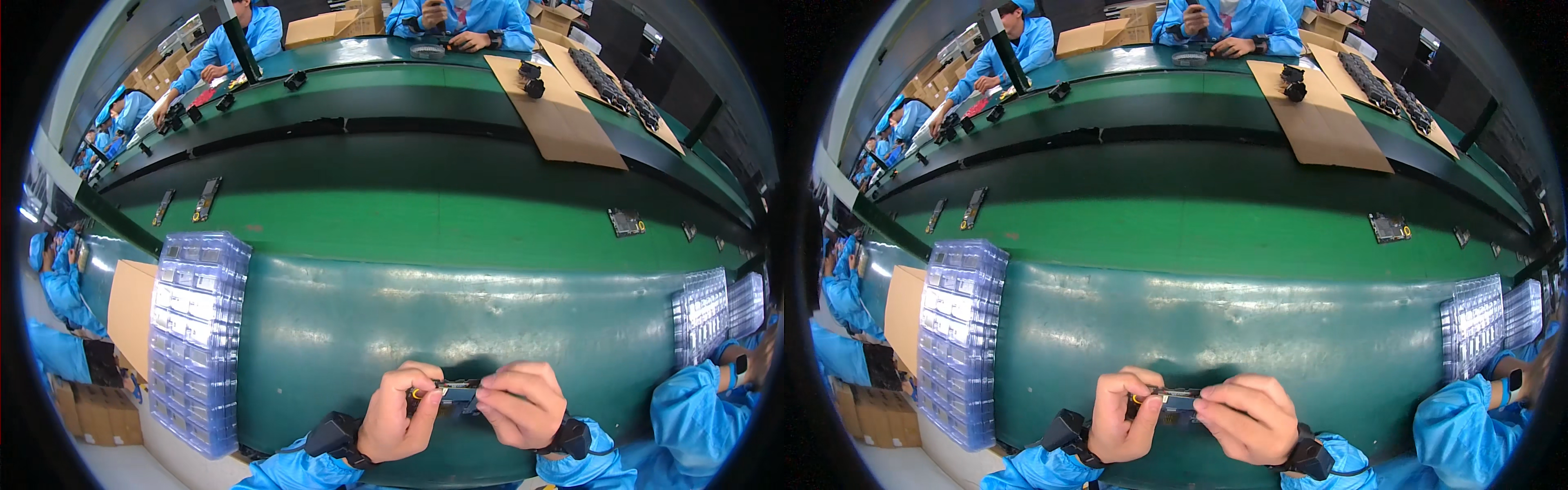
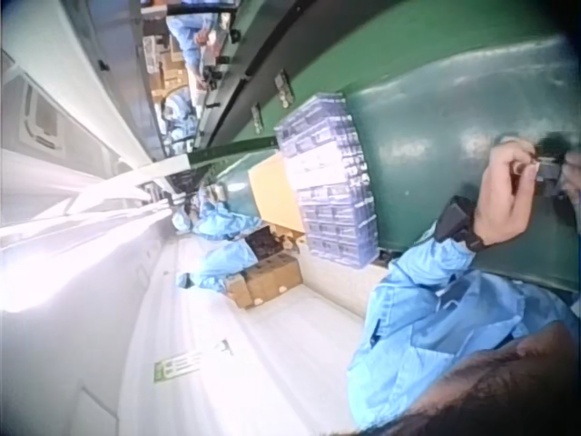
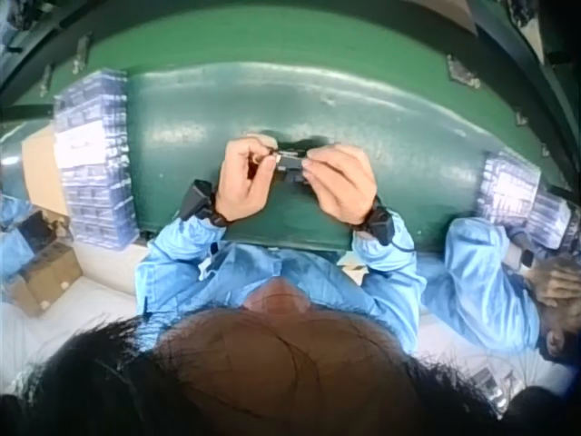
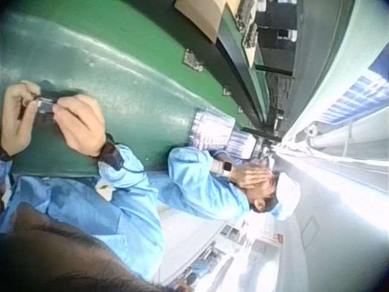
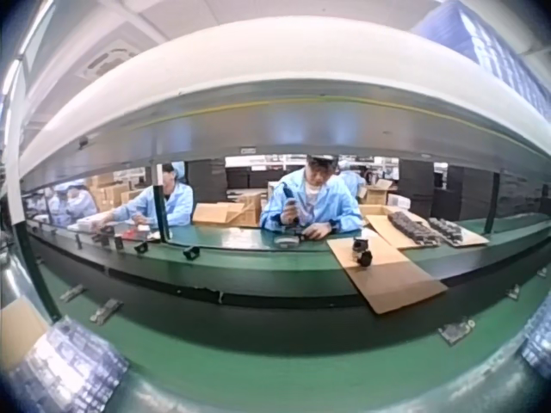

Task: Manually assemble and inspect electronic circuit boards on a factory production line.

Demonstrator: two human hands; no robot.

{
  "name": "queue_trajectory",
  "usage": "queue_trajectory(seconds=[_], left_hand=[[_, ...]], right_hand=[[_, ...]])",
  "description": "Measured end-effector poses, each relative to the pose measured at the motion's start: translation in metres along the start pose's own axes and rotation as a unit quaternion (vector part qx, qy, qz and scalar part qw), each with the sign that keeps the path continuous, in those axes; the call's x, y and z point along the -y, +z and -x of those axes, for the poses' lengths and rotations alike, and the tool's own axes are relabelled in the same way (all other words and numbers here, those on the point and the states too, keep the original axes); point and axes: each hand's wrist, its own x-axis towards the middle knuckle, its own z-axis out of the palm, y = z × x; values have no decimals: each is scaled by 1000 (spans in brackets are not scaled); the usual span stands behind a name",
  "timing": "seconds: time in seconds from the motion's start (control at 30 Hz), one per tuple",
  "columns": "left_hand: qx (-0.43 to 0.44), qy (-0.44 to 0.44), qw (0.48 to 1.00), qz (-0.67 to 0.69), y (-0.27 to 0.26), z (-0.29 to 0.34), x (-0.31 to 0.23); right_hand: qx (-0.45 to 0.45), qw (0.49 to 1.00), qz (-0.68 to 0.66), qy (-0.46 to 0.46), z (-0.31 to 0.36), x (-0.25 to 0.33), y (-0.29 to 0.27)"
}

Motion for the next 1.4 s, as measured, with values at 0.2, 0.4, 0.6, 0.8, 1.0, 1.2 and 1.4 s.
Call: queue_trajectory(seconds=[0.2, 0.4, 0.6, 0.8, 1.0, 1.2, 1.4], left_hand=[[23, 7, 999, -20, 0, -1, 1], [46, -29, 998, 23, -1, -3, 2], [51, -91, 991, 79, -1, -6, -1], [64, -105, 988, 91, -1, -4, -1], [76, -104, 991, 45, 0, -2, 2], [75, -84, 994, 0, 0, -6, -3], [69, -25, 997, -21, 0, -6, -2]], right_hand=[[2, 993, -66, 99, -2, -2, 0], [29, 985, -98, 137, -5, -4, 1], [48, 960, -177, 210, -1, -3, 4], [66, 948, -209, 229, 0, -2, 3], [65, 934, -230, 265, 11, -2, 5], [29, 924, -256, 281, 14, -2, 10], [74, 951, -209, 215, 10, -7, 5]])
